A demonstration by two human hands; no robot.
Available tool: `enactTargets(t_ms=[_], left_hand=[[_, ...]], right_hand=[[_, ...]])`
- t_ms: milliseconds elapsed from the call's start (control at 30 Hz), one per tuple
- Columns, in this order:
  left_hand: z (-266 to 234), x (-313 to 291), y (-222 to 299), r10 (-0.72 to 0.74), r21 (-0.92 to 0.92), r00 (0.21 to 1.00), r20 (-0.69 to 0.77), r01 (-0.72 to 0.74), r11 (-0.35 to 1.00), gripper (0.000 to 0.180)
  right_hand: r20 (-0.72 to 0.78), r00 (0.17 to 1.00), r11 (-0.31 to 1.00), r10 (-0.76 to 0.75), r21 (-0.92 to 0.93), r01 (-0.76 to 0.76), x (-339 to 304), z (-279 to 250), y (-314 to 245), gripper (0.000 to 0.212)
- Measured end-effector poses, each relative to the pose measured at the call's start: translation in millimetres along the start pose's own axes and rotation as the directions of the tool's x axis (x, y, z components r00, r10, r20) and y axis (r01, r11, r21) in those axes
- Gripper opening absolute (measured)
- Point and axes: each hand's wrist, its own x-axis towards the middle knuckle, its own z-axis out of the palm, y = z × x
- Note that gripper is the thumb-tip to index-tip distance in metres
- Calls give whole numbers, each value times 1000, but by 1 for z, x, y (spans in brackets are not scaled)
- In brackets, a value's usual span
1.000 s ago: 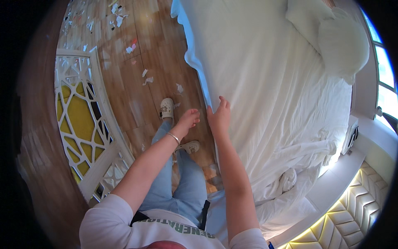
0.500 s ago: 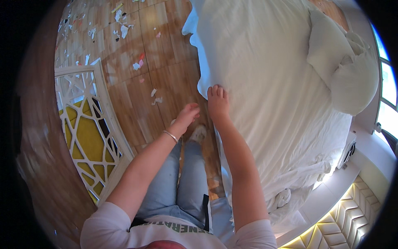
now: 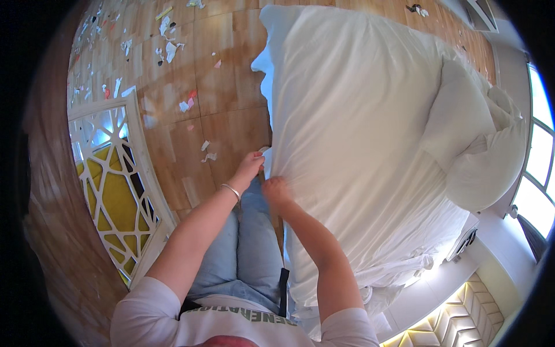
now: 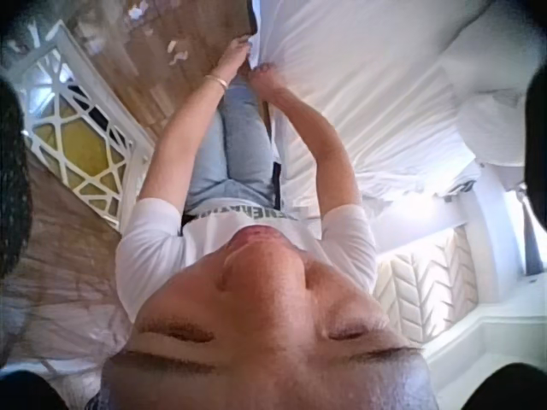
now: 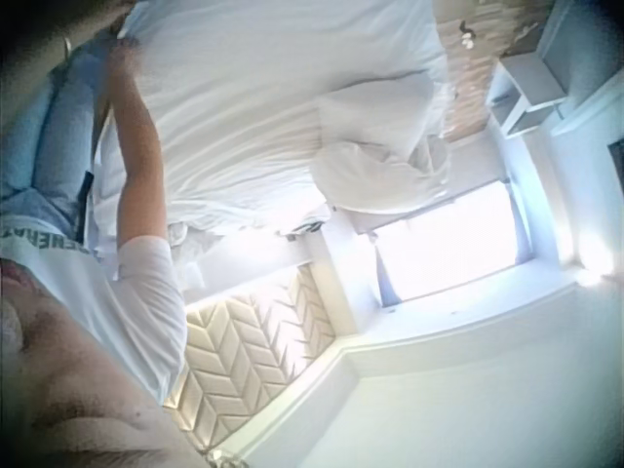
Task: The person spreads a white sheet over a mattress, smooths it, and then places a white duvet on top. They adjust the duvet and tuck the sheet under the mattress edges to make the bed.
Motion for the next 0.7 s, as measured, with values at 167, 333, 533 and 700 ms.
enactTargets(t_ms=[167, 333, 533, 700], left_hand=[[23, 22, 68, 131, 149, 978, -162, -106, 983, 37], [21, 57, 124, 287, 144, 949, -132, -268, 953, 41], [4, 119, 200, 527, 281, 804, -276, -457, 844, 49], [-9, 171, 288, 492, 116, 808, -324, -483, 868, 71]], right_hand=[[-48, 996, 974, -75, 209, 84, -7, -4, -38, 13], [56, 975, 916, 216, 334, -223, 21, -42, -2, 15], [-329, 778, 679, 536, 715, -166, 84, -159, 92, 23], [-233, 636, 450, 736, 870, -201, 137, -245, 142, 22]])
